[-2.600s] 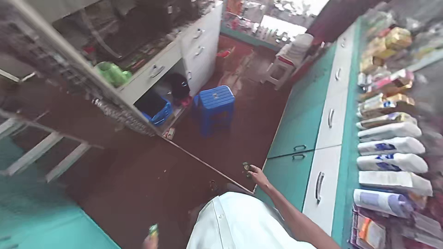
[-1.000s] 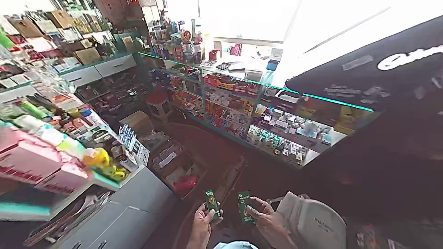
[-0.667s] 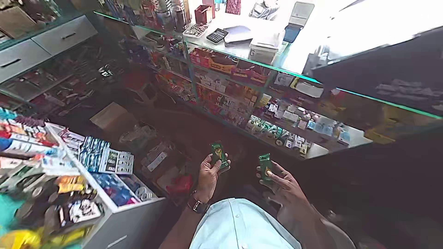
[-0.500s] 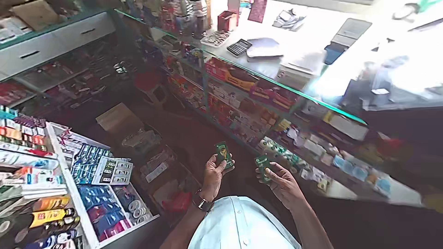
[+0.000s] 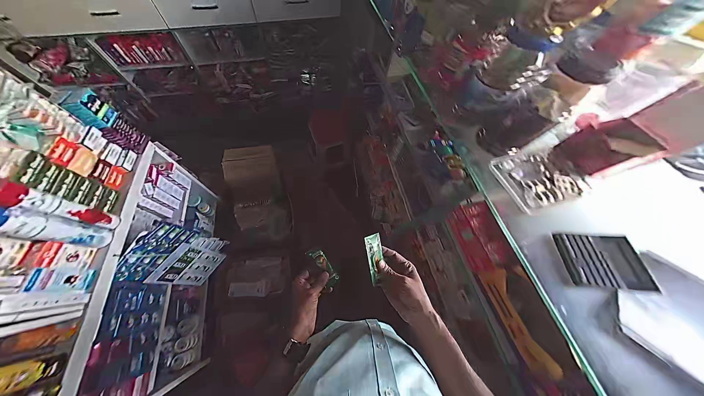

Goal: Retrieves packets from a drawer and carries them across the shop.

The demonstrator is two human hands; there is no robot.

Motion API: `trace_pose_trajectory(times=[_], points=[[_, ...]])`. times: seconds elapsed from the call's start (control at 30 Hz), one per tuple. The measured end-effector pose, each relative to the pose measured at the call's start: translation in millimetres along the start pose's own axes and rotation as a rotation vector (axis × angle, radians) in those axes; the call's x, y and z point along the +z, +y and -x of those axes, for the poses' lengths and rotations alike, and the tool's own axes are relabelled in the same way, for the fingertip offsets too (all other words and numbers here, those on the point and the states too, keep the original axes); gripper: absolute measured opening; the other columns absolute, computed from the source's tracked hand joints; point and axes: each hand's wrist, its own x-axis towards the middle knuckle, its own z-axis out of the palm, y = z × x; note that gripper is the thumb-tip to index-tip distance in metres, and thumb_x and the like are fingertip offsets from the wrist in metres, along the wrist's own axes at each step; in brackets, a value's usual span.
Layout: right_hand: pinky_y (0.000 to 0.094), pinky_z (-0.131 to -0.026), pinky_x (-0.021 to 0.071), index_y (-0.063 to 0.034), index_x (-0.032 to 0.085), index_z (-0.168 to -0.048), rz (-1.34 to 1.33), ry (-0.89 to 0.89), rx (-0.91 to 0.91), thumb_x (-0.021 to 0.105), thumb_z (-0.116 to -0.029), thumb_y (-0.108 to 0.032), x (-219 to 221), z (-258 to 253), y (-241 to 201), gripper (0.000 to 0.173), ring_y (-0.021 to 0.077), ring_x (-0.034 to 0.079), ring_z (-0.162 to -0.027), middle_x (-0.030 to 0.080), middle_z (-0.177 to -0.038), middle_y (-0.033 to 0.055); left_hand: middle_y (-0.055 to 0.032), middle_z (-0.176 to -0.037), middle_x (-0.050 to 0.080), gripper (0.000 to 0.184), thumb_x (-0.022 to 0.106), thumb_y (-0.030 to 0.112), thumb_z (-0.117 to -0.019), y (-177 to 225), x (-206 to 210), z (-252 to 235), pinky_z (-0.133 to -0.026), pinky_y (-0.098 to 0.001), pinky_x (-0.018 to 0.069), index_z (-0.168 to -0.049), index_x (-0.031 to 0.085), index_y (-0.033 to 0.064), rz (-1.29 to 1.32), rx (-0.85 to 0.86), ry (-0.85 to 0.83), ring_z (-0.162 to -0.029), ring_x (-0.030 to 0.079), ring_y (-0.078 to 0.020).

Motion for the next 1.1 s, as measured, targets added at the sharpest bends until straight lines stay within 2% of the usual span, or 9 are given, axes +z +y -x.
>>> trace_pose_trajectory(times=[0.07, 0.2, 0.33, 0.5, 0.63, 0.8, 0.93, 1.03, 1.1], points=[[0.0407, -0.078, 0.0641, 0.004, 0.064, -0.126, 0.023, 0.012, 0.031, 0.065, -0.0912, 0.008, -1.6, -65.2, -23.4, 0.035, 0.023, 0.074, -0.087, 0.073, -0.107, 0.0173, -0.0143, -0.1, 0.071, 0.022, 0.068, -0.003, -0.093, 20.8, 34.9, -60.3, -0.073, -0.0367, 0.0622, -0.114, 0.063, -0.0055, -0.042, -0.007, 0.005, -0.084, 0.071, -0.0214], [0.0384, -0.075, 0.0647, -0.0011, 0.075, -0.101, 0.024, -0.039, -0.009, 0.075, -0.0848, 0.004, 8.1, -178.9, -76.7, 0.017, 0.0194, 0.074, -0.079, 0.076, -0.093, 0.0131, -0.01, -0.094, 0.071, 0.021, 0.072, 0.002, -0.0901, 90.0, 133.2, -150.0, -0.074, -0.0334, 0.0618, -0.109, 0.067, -0.0053, -0.202, 0.075, -0.13, -0.082, 0.07, -0.016], [0.0317, -0.082, 0.0616, -0.0036, 0.077, -0.097, 0.206, -0.1, -0.092, 0.076, -0.0859, -0.004, 20.2, -308.7, -103.0, 0.012, 0.0156, 0.072, -0.091, 0.075, -0.105, 0.0106, -0.0063, -0.087, 0.072, 0.014, 0.073, 0.003, -0.0869, 138.2, 209.1, -252.0, -0.074, -0.03, 0.0607, -0.099, 0.071, -0.0025, -0.313, 0.211, -0.263, -0.078, 0.069, -0.0102], [0.0283, -0.076, 0.0606, -0.0017, 0.072, -0.101, 0.392, -0.089, -0.106, 0.071, -0.0891, -0.002, 53.5, -491.7, -114.2, 0.012, 0.0132, 0.07, -0.082, 0.074, -0.092, 0.0058, -0.0082, -0.096, 0.074, 0.017, 0.071, 0.004, -0.0907, 188.3, 243.3, -418.1, -0.082, -0.0312, 0.0615, -0.106, 0.072, -0.0028, -0.331, 0.224, -0.299, -0.087, 0.072, -0.0111], [0.0293, -0.074, 0.0599, -0.0005, 0.071, -0.104, 0.5, -0.216, -0.058, 0.069, -0.0912, -0.004, 116.6, -647.6, -129.9, 0.013, 0.0141, 0.069, -0.081, 0.073, -0.091, 0.0068, -0.0093, -0.101, 0.073, 0.02, 0.071, 0.008, -0.0922, 271.4, 247.7, -546.5, -0.085, -0.031, 0.0595, -0.109, 0.071, -0.0028, -0.428, 0.28, -0.305, -0.09, 0.07, -0.0116], [0.0323, -0.075, 0.0604, 0.0001, 0.066, -0.107, 0.491, -0.398, 0.02, 0.071, -0.0893, -0.002, 232.0, -810.6, -143.3, 0.018, 0.0156, 0.068, -0.082, 0.07, -0.093, 0.0076, -0.0133, -0.127, 0.069, 0.04, 0.068, 0.017, -0.096, 377.6, 200.9, -644.8, -0.101, -0.0388, 0.0547, -0.132, 0.065, -0.0005, -0.517, 0.354, -0.191, -0.115, 0.067, -0.0186], [0.0372, -0.084, 0.0611, 0.0025, 0.053, -0.138, 0.349, -0.461, 0.175, 0.058, -0.0963, 0.002, 327.5, -932.8, -117.0, 0.042, 0.0206, 0.069, -0.099, 0.068, -0.119, 0.0139, -0.0142, -0.129, 0.068, 0.04, 0.063, 0.016, -0.0998, 401.3, 88.2, -734.4, -0.1, -0.0408, 0.0565, -0.137, 0.06, 0.0005, -0.502, 0.194, 0.179, -0.114, 0.068, -0.022], [0.0352, -0.076, 0.0621, 0.0046, 0.064, -0.122, 0.269, -0.428, 0.235, 0.058, -0.0971, 0.003, 407.1, -1019.6, -81.1, 0.026, 0.0175, 0.071, -0.085, 0.072, -0.102, 0.0122, -0.0212, -0.121, 0.069, 0.036, 0.064, 0.02, -0.1005, 398.3, -17.0, -801.4, -0.097, -0.0532, 0.054, -0.13, 0.064, -0.001, -0.582, -0.019, 0.515, -0.109, 0.068, -0.0325], [0.0339, -0.071, 0.0615, 0.0026, 0.069, -0.111, 0.282, -0.453, 0.234, 0.06, -0.0955, 0.0, 463.3, -1070.4, -56.2, 0.018, 0.016, 0.07, -0.079, 0.073, -0.093, 0.01, -0.0256, -0.122, 0.067, 0.039, 0.064, 0.023, -0.1003, 388.9, -85.1, -843.3, -0.099, -0.0595, 0.051, -0.129, 0.064, -0.0026, -0.569, -0.077, 0.638, -0.113, 0.065, -0.0394]])
